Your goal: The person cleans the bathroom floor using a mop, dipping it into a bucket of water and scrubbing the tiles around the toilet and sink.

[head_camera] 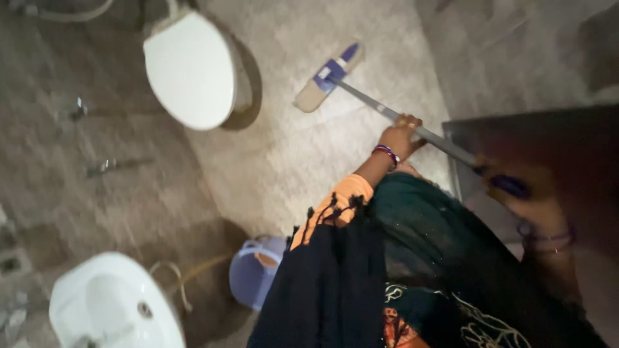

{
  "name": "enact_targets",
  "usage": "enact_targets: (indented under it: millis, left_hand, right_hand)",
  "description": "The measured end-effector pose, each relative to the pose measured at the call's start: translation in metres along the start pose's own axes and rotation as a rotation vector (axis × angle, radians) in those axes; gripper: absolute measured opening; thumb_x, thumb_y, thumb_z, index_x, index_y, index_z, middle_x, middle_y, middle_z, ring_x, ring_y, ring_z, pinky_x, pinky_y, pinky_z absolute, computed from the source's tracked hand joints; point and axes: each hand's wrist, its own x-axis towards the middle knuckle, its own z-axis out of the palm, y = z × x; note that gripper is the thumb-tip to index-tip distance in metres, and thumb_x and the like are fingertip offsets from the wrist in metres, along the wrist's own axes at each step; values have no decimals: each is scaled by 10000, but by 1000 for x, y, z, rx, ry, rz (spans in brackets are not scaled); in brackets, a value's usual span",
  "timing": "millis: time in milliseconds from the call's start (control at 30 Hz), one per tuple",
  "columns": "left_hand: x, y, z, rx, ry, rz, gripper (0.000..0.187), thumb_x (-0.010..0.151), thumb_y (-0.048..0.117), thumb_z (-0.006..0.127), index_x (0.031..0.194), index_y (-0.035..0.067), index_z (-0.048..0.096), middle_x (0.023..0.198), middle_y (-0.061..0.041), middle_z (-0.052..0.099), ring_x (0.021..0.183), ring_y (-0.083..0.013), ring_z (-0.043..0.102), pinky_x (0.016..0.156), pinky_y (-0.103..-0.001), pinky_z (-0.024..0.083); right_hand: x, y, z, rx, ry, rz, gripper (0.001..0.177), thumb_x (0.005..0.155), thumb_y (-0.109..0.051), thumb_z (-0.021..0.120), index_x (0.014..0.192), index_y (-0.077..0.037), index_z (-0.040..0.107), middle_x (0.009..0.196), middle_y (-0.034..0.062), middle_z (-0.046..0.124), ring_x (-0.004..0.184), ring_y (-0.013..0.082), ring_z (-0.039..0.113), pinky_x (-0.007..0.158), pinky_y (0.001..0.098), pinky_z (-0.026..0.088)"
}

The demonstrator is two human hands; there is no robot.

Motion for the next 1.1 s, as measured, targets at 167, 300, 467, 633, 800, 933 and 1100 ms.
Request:
enact_targets:
  millis: [167,300,467,633,800,933,1100]
  left_hand:
    - [-138,-47,-47,29,-66,-427,517,918,504,670,1315,173,644,1458,-68,616,1481,-322,494,1183,-445,502]
    - [-261,-75,-55,100,-69,-723,733,868,544,671,1489,218,456,1640,-65,332,1516,-276,319,1142,-643,280]
    - [-356,-111,-34,59,13,-1167,926,901,575,610,1639,222,177,1724,-60,135,1558,-269,196,1210,-595,207]
    - [-385,-108,2,160,44,-1139,920,931,569,577,1638,118,198,1714,-123,169,1565,-273,215,1212,-591,226]
    - [-348,-77,26,247,-136,-1057,915,887,594,593,1591,108,268,1695,-118,209,1573,-308,201,1196,-621,202]
    - [-284,-25,29,244,-133,-702,898,911,641,564,1616,140,324,1634,-137,397,1496,-371,404,1201,-658,234]
    - [-177,55,-6,239,-362,-396,881,866,662,552,1583,205,319,1571,-82,440,1401,-336,457,1134,-708,216]
  right_hand:
    - [3,10,87,107,-333,-10,216,816,-49,732,1030,-21,727,1303,128,724,1178,236,705,1047,369,544]
    - [-4,36,180,152,-591,34,169,882,-78,739,1036,-9,742,1281,141,750,1095,238,710,972,374,541]
    - [-12,49,264,116,-782,-234,209,832,-53,721,1040,-38,726,1376,158,675,1211,287,679,1031,376,518]
    - [-31,49,266,90,-837,-89,223,834,-8,696,1046,-66,738,1395,146,676,1148,283,701,1026,376,514]
    - [-49,37,200,89,-724,-42,171,828,-12,726,991,-61,746,1345,141,704,1266,259,651,1097,410,481]
    - [-71,27,124,149,-562,65,229,792,29,680,998,-46,745,1383,130,690,1253,239,673,1062,363,550]
    - [-101,6,23,-81,-318,416,307,795,84,684,1079,-12,747,1342,172,702,1101,310,697,921,423,570]
